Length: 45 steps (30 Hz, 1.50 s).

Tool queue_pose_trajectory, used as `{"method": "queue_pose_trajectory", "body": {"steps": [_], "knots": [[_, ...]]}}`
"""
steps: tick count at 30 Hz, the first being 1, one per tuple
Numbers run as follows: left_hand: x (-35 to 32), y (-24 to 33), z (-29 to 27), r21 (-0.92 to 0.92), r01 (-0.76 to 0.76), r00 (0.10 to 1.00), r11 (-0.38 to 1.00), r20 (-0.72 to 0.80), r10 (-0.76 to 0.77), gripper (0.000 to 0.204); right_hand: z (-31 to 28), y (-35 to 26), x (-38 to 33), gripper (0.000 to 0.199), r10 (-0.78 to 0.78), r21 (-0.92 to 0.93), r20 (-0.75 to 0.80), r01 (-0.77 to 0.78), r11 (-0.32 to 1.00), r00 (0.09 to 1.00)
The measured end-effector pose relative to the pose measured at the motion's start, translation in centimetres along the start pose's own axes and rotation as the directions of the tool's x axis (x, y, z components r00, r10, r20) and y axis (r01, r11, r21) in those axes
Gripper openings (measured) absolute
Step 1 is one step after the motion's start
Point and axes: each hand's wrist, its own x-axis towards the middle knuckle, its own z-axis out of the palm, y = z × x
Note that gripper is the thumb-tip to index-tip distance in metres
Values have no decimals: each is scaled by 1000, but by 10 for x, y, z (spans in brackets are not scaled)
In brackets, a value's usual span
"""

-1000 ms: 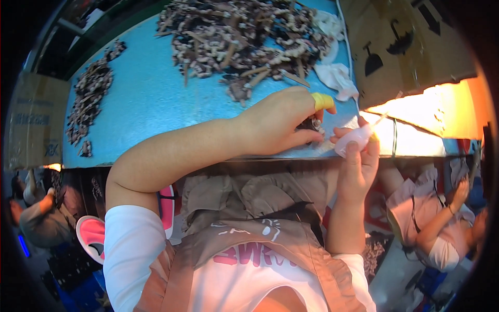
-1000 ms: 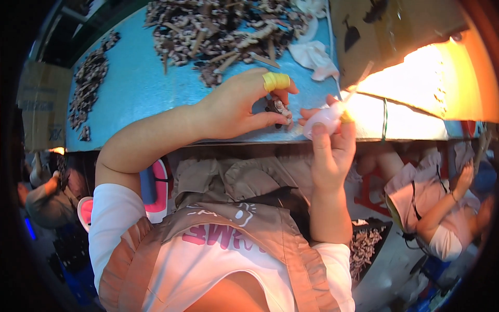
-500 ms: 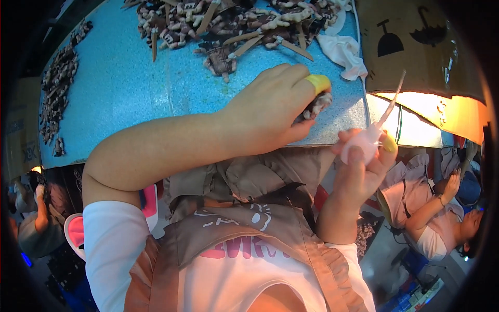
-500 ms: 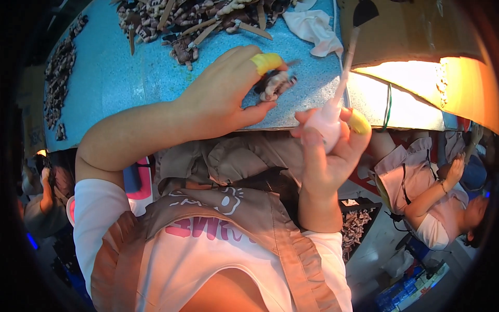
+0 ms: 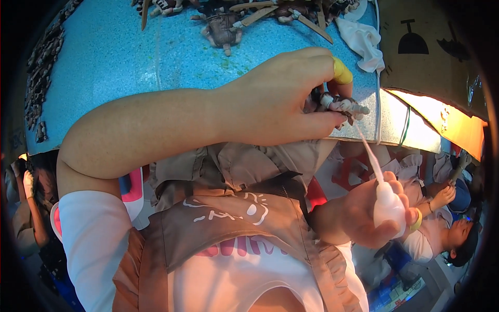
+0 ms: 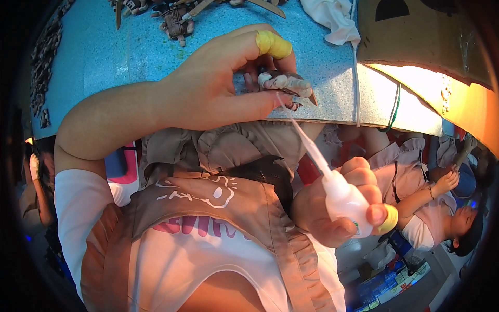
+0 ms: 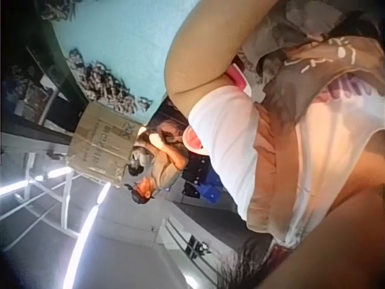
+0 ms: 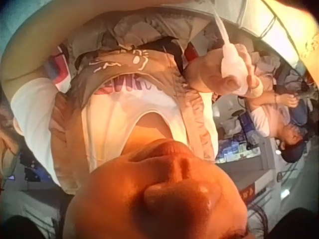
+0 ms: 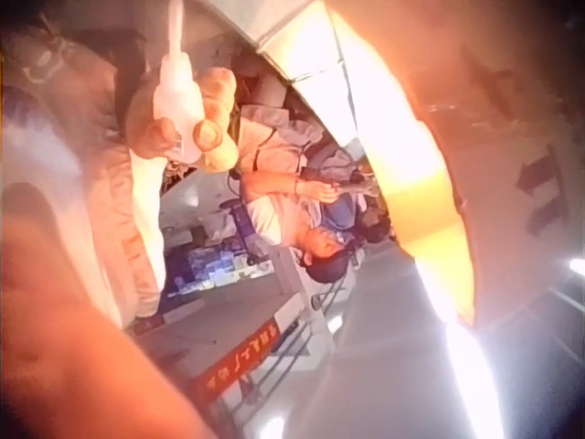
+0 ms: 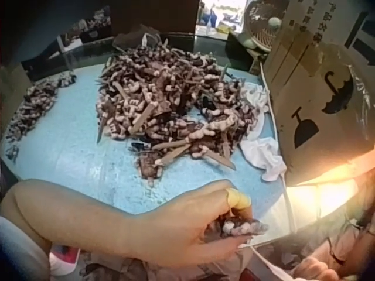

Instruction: The person assembles toy figurines by picking up figurine parts, applying glue to the joints using a squeeze bottle, fitting the components together by hand, and setting the assembled figurines aside on the table.

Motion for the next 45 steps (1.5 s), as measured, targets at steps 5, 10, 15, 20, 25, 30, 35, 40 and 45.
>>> {"method": "queue_pose_trajectory", "body": {"steps": [5, 10, 15, 20, 25, 30, 35, 40, 45], "knots": [[-2, -5, 2, -166, 133, 990, 977, 60, -124, 34, -6, -2, 1, 23, -145, -218, 88, 161, 963, 985], [-1, -9, 7, -112, -15, 998, 994, -62, 8, 34, 1, -2, 4, 22, -134, -249, 154, 170, 954, 979], [-1, -9, 7, -87, -17, 999, 996, -43, 13, 33, 5, -1, 3, 20, -132, -258, 136, 163, 952, 982], [-2, -7, 6, -68, -26, 998, 997, -52, 23, 33, 6, -2, 3, 21, -92, -156, 15, 93, 983, 996], [-1, -8, 7, -55, -36, 998, 998, -59, 33, 33, 1, -2, 2, 21, -74, -100, 22, 76, 992, 997], [-4, -8, 6, -31, -36, 997, 999, -68, 34, 33, 1, -1, 1, 20, -67, -80, 44, 70, 994, 997], [-1, -10, 7, -31, -53, 997, 998, -60, 52, 33, 2, -2, 3, 17, -74, -134, 51, 80, 988, 996], [-1, -8, 6, -50, -35, 998, 998, -59, 32, 33, 1, -5, 3, 16, -66, -119, 72, 75, 990, 995], [-3, -9, 7, -48, -21, 998, 999, -60, 18, 33, 5, -2, 2, 16, -85, -177, 49, 92, 980, 995]]}}
